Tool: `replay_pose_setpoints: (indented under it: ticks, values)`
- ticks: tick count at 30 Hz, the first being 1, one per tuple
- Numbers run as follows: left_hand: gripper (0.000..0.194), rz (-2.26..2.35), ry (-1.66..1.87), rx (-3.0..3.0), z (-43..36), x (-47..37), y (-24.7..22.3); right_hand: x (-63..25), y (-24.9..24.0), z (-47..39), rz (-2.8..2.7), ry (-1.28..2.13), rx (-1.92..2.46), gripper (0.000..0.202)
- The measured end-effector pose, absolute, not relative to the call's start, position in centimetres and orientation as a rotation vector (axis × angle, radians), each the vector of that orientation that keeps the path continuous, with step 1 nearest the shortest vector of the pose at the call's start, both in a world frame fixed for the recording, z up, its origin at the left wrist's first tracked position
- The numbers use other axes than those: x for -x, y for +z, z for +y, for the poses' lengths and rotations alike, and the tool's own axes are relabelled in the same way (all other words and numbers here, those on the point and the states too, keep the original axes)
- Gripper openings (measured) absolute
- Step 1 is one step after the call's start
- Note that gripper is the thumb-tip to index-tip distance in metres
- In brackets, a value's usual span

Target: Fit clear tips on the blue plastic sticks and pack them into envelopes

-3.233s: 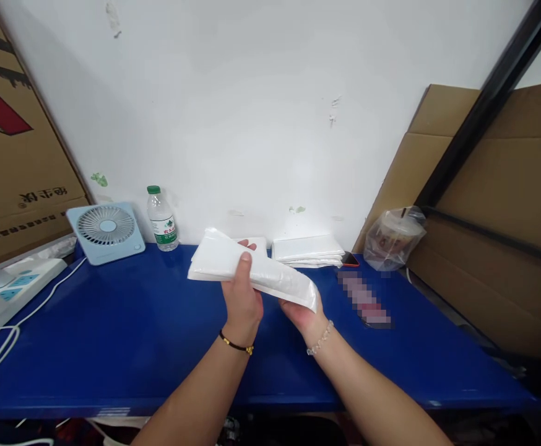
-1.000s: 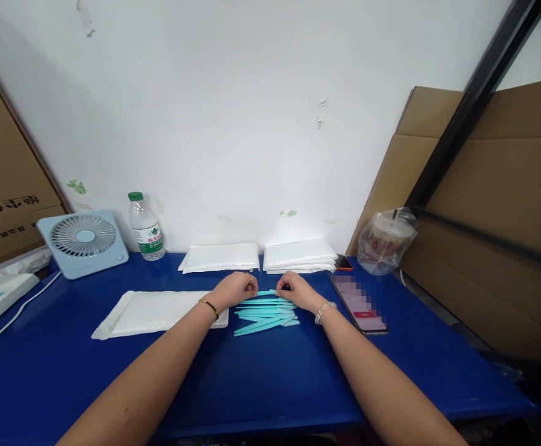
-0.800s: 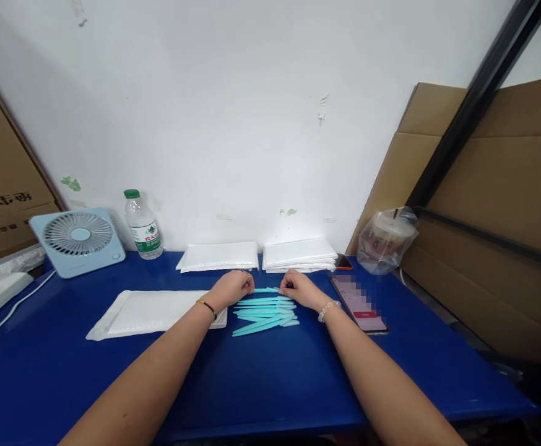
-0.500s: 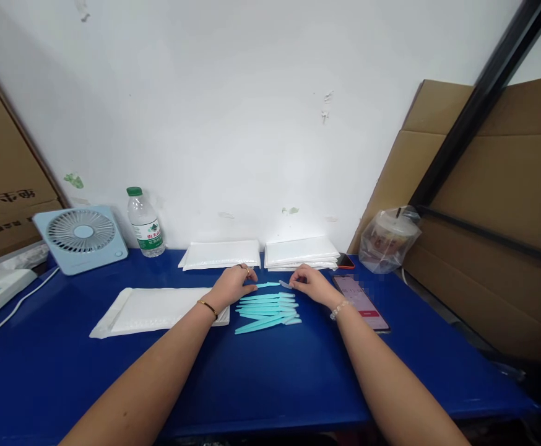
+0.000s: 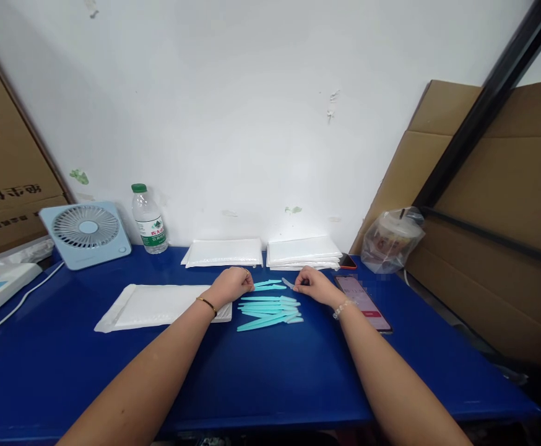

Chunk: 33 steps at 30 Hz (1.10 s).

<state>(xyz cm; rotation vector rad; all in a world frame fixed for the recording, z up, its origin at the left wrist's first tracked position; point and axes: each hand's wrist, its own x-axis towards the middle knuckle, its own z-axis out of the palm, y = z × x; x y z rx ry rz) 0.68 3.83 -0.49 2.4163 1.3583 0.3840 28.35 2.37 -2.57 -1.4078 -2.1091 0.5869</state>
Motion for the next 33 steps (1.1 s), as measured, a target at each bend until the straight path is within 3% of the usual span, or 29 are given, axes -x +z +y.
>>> replay_pose_setpoints:
  ticks: [27, 33]
  values:
    - [0.012, 1.394, 0.275, -2.365, 3.5, -0.9, -0.4, -28.1, -1.8, 1.8, -2.242, 0.632, 1.301, 0.008]
    - [0.022, 1.446, 0.348, -2.383, 3.4, -0.5, -0.2, -28.2, -1.2, 1.3, -2.199, 0.568, 1.339, 0.012]
